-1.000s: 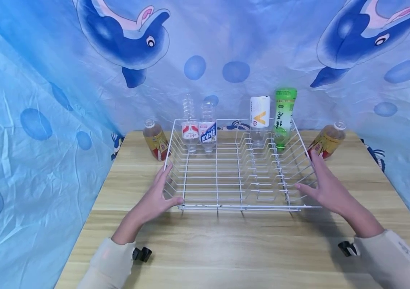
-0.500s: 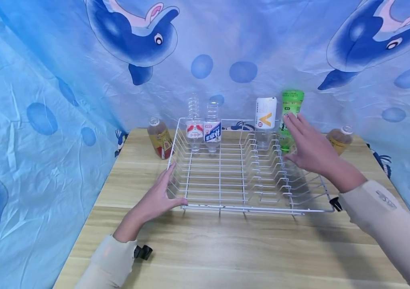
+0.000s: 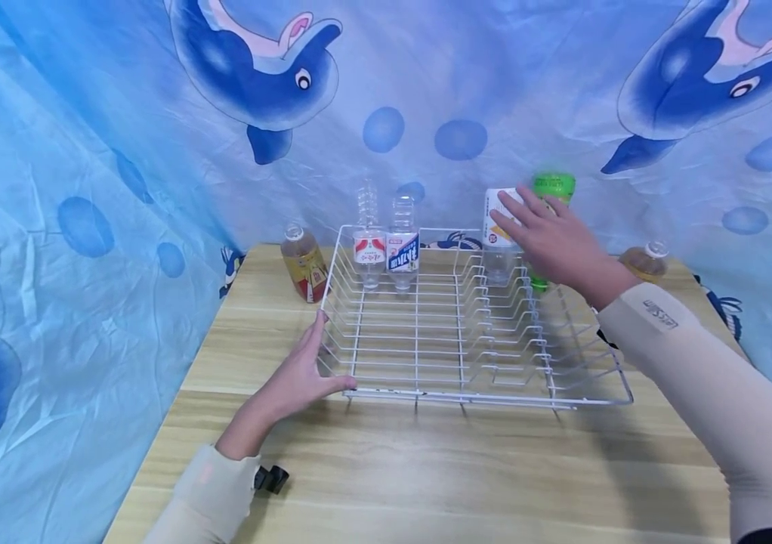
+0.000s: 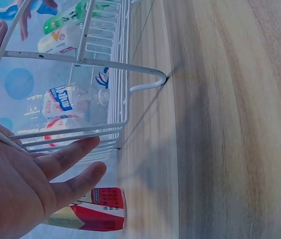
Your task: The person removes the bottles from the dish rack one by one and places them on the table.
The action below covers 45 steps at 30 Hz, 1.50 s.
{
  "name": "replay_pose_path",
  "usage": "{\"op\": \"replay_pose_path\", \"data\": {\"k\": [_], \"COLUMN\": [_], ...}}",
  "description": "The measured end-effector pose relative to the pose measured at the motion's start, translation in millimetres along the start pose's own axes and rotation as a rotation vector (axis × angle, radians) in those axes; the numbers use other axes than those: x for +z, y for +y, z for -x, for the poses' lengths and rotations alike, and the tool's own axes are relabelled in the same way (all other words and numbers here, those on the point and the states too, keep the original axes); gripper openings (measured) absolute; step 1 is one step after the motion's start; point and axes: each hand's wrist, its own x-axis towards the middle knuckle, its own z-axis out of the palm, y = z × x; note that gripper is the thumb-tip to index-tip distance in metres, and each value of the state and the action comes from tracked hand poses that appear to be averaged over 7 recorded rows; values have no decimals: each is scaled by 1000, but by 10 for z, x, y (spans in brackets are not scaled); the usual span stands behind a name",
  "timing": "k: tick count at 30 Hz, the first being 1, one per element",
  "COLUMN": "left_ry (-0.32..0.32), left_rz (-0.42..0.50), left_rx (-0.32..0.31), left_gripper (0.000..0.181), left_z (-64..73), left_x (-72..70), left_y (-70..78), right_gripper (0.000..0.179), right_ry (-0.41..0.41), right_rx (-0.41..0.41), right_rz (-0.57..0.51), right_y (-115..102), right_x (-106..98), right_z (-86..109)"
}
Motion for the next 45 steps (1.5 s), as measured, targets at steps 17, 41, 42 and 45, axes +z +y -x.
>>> {"op": "replay_pose_path", "data": {"k": [17, 41, 42, 45], "left_ry": [7, 22, 22, 25], "left_rz": [18, 29, 30, 32], "left_rx": [-1, -5, -6, -3], "left_gripper": [133, 133, 133, 133], "left_z": [43, 46, 48, 49], "left_x": [77, 84, 79, 65], "left_y": [-60, -48, -50, -46], "right_gripper": [80, 77, 77, 78], "right_ry": [-44, -101, -95, -90], "right_rx": [-240, -242, -244, -244], "right_rz": [448, 543, 547, 553], "right_y": [54, 166, 172, 184], "right_x": [246, 408, 412, 408], "right_z": [-354, -471, -478, -497]}}
